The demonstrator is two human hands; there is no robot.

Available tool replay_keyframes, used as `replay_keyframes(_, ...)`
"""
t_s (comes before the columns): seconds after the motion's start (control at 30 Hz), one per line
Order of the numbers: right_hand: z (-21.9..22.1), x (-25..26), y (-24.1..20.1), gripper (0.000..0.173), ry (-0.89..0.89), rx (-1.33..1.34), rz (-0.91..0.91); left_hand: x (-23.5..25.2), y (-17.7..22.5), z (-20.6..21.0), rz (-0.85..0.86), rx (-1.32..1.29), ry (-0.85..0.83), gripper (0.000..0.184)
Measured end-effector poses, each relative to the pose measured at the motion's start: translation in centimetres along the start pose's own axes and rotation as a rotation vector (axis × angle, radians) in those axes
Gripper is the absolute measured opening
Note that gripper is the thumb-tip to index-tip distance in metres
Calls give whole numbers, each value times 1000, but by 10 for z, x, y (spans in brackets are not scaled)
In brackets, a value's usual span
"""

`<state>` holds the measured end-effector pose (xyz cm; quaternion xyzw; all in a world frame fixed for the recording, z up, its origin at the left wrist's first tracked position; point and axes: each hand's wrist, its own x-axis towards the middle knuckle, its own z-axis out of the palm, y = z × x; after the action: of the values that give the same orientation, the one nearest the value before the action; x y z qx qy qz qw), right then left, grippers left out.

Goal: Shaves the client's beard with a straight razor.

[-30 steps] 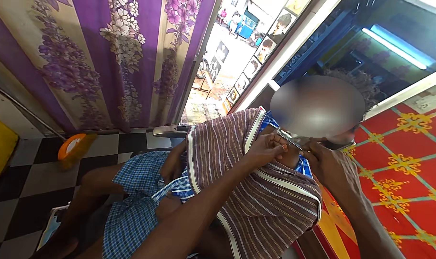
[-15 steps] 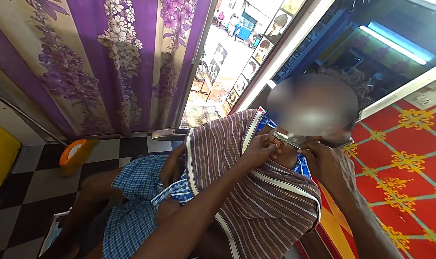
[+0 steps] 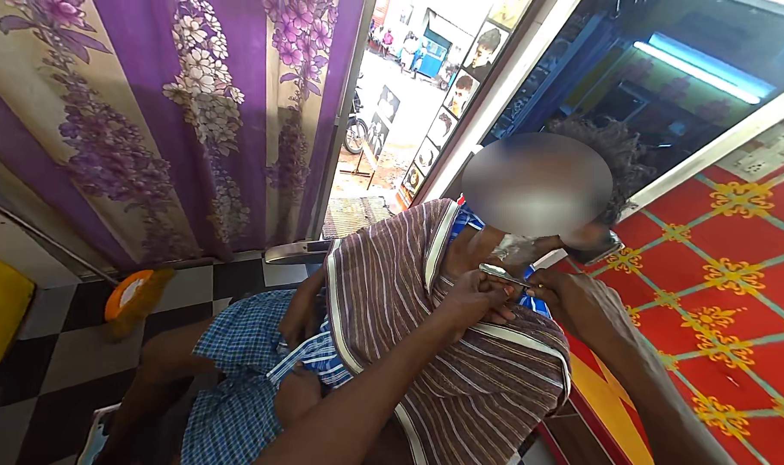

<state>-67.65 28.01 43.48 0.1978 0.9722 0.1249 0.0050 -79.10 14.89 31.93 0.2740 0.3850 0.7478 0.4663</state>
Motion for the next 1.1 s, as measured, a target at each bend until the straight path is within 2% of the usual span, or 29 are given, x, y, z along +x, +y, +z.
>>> replay_keyframes(0.13, -1, -1, 0, 11, 54, 11, 43, 2, 8, 0, -72, 19, -16, 23)
replay_keyframes(0.33, -4, -4, -1, 8, 216, 80, 102, 3, 6, 0, -70, 18, -7, 23)
replay_keyframes(0.4, -2, -4, 1, 8, 191, 82, 74, 3, 6, 1, -73, 27, -10, 23)
replay_keyframes(0.5, -3, -4, 1, 11, 31, 41, 62, 2, 6, 2, -64, 50, 5, 19)
replay_keyframes(0.7, -6, -6, 2, 8, 195, 74, 90, 0, 6, 3, -57, 67, 35, 19)
replay_keyframes(0.8, -6, -7, 5, 10, 112, 69, 33, -4, 4, 10, 34, 33, 110, 17)
replay_keyframes(0.9, -5, -7, 5, 11, 69, 47, 47, -1, 7, 15, 8, 33, 103, 25)
replay_keyframes(1.1, -10, -10, 5, 6, 252, 78, 132, 2, 13, 13, -51, 25, 53, 24)
